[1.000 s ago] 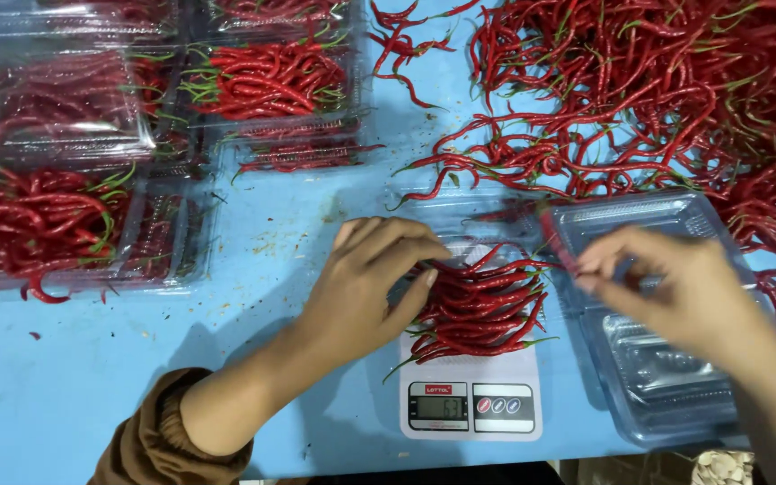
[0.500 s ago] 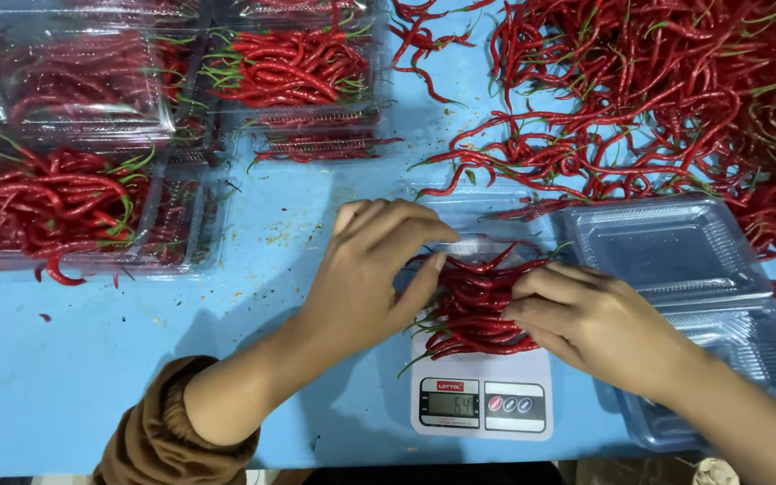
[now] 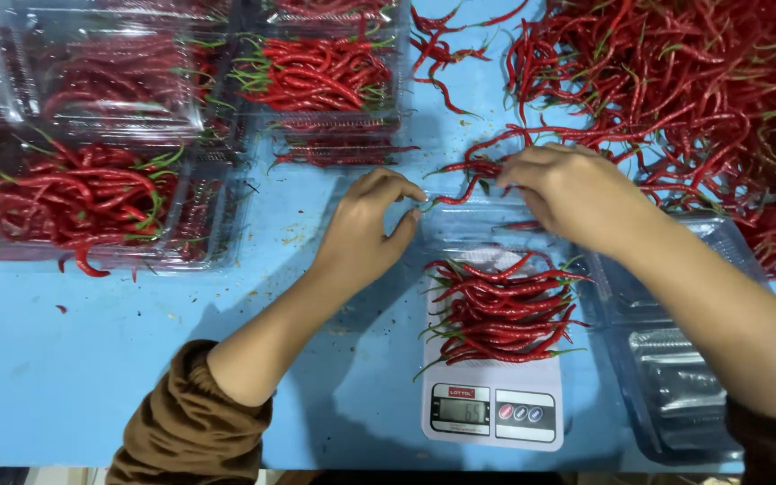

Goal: The person picks up red peppers from a pile by hand and places them into a plastic container on a digital scale, then moves the containers to a stack.

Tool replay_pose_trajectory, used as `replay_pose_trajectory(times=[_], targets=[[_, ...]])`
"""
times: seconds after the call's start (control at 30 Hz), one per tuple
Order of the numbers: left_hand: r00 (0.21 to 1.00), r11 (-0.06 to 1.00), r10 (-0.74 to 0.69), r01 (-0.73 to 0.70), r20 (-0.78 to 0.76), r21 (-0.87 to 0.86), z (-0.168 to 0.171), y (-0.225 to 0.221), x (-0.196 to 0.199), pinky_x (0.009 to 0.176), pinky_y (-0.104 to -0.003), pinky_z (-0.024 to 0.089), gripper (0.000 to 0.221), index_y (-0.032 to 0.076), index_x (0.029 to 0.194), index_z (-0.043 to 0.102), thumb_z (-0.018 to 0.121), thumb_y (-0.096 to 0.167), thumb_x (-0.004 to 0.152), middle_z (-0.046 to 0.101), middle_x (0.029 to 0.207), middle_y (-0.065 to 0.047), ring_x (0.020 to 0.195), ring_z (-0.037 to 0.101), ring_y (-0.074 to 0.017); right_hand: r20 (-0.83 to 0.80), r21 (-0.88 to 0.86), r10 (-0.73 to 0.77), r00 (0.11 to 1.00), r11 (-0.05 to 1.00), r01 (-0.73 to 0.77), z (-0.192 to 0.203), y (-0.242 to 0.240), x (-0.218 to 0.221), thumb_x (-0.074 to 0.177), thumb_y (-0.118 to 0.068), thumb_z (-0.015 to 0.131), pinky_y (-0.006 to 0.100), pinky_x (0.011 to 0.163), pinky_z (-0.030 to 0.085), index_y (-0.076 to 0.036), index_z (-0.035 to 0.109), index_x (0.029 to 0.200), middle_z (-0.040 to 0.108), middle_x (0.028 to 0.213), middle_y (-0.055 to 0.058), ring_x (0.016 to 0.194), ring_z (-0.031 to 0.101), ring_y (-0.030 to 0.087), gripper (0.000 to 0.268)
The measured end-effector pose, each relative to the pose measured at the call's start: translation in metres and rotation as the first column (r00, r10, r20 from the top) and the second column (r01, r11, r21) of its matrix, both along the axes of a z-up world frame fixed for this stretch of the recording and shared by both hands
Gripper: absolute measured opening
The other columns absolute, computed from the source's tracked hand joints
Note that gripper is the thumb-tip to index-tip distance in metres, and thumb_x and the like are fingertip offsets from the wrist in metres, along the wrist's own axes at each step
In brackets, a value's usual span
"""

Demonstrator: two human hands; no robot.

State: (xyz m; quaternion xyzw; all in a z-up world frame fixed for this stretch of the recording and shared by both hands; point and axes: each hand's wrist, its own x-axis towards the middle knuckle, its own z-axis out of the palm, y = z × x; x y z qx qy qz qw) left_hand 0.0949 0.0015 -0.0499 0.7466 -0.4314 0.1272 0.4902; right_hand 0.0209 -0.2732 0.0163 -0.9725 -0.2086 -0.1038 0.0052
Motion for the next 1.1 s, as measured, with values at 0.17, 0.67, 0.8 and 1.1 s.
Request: replay_pose_trajectory(times=[0.17,0.67,0.8,1.1], targets=[[0.999,0.997,-0.02,0.022,-0.03,0.071,-0.01,0.0,0.005,0.087,-0.049,0.055,0.02,0.009,0.102,0.07,0.07,0.004,0.083,0.069,0.101,-0.012,0.096,0.069,-0.0384,-0.127,-0.041,0.032,0.991,0.998,-0.038,-0.052,-0.014,0.052,0.083,-0.008,0.07,0.052,0.092,0.056,-0.011,0.073,0.112,0.072,0.122,0.005,0.114,0.067,0.034,0.03],[0.994,0.988,-0.092,0.099,-0.06,0.118,-0.002,0.0,0.001,0.095,-0.049,0.056,0.027,0.008,0.12,0.067,0.064,0.009,0.093,0.072,0.119,-0.015,0.112,0.069,-0.0383,0.148,-0.128,0.122,0.982,0.986,-0.103,-0.023,0.001,0.022,0.093,-0.023,0.068,0.033,0.078,0.05,-0.022,0.073,0.092,0.068,0.098,-0.005,0.095,0.065,0.019,0.005],[0.981,0.975,-0.16,0.174,-0.109,0.14,0.025,0.004,-0.014,0.1,-0.044,0.052,0.032,0.006,0.13,0.061,0.056,0.022,0.102,0.07,0.128,-0.012,0.118,0.068,-0.0326,0.22,0.05,0.214,0.952,0.972,-0.23,0.024,0.02,-0.021,0.1,-0.017,0.067,0.042,0.084,0.055,-0.013,0.076,0.111,0.064,0.104,0.007,0.088,0.064,0.03,0.014],[0.953,0.936,-0.301,0.303,-0.037,0.181,0.08,0.015,-0.057,0.093,-0.042,0.047,0.02,0.014,0.119,0.065,0.057,0.022,0.102,0.075,0.109,-0.003,0.101,0.072,-0.0252,0.135,0.238,0.134,0.982,0.957,-0.164,0.019,0.038,-0.115,0.094,-0.024,0.069,0.034,0.075,0.056,-0.012,0.068,0.097,0.07,0.094,0.0,0.076,0.068,0.02,0.013]])
